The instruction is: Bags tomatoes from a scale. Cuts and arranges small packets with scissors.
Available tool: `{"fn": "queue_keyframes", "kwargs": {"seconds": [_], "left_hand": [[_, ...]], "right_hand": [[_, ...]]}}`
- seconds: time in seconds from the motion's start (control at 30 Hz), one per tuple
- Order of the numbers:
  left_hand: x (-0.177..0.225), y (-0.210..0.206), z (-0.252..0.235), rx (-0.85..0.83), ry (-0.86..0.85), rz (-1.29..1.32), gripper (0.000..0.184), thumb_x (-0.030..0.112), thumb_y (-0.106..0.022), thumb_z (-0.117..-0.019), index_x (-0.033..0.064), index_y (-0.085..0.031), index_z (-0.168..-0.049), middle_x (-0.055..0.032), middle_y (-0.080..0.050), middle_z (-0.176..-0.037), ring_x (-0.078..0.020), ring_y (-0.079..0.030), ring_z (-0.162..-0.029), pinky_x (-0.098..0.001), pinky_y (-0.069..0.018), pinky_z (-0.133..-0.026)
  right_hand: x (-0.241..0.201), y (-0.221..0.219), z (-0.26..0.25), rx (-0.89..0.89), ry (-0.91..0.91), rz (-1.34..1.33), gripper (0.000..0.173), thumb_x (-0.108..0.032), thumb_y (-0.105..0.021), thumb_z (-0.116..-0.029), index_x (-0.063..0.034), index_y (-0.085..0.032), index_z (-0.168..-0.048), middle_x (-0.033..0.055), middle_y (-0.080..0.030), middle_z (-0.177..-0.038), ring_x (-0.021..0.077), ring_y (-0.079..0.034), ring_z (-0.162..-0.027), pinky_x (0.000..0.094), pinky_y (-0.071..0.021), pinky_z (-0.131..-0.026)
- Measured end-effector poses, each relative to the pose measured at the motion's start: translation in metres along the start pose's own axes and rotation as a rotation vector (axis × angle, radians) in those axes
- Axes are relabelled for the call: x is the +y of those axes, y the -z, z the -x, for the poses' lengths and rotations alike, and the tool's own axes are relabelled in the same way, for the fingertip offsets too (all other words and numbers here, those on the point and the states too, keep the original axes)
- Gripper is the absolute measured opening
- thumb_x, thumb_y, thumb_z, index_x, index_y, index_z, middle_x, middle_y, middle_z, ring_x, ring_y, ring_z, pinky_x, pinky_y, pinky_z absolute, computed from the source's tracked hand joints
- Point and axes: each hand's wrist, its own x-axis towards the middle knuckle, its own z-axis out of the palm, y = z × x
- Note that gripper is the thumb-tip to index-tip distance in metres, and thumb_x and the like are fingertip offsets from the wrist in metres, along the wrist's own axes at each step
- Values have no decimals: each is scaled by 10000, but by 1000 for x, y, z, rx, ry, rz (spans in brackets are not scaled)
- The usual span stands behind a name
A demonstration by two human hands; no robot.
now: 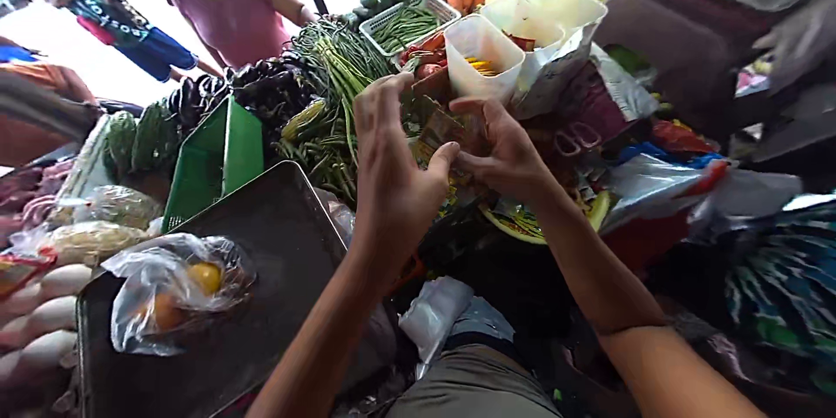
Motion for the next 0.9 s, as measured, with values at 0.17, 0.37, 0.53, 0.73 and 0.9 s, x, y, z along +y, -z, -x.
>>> {"fn": "queue_keyframes", "kwargs": {"seconds": [0.17,0.37,0.53,0.73,0.9], "left_hand": [[-38,-66,89,295,278,496,499,112,-636,-978,41,-430,-1427,-124,-549,-1395,-230,-560,-1296,-418,-530,-1059],[-104,-133,92,271,720,837,552,358,-322,-1125,32,-273,-1568,-208,-468,-1497,-219,-530,-1320,-397,-457,-1097],[-147,-159,115,443,976,1088,405,252,-456,-1100,3,-447,-1419,-187,-643,-1173,-238,-663,-1004,-418,-567,-871],[-170,-165,144,665,890,953,516,171,-611,-1033,-11,-408,-1471,-213,-587,-1342,-248,-608,-1190,-406,-503,-1029],[-164,-168,144,628,1065,1096,463,354,-493,-1085,25,-507,-1411,-176,-588,-1364,-260,-586,-1237,-458,-491,-1039]], "right_hand": [[51,-21,16,45,-295,-272,496,-286,-718,-971,-200,-532,-1422,68,-715,-1147,199,-713,-938,411,-617,-765],[55,-73,42,-131,-257,134,598,-279,-654,-919,-161,-497,-1483,105,-705,-1187,200,-708,-982,461,-597,-840],[58,-103,31,-272,-335,594,585,-597,-361,-1009,-362,-509,-1524,105,-662,-1339,355,-615,-1210,624,-494,-932],[157,-97,19,-107,-695,907,1157,-778,-706,-682,-2,-446,-1500,293,-509,-1460,491,-487,-1342,695,-419,-1019],[186,-107,35,9,-569,852,963,-627,-770,-754,36,-526,-1410,279,-603,-1345,446,-579,-1255,642,-459,-1010]]}}
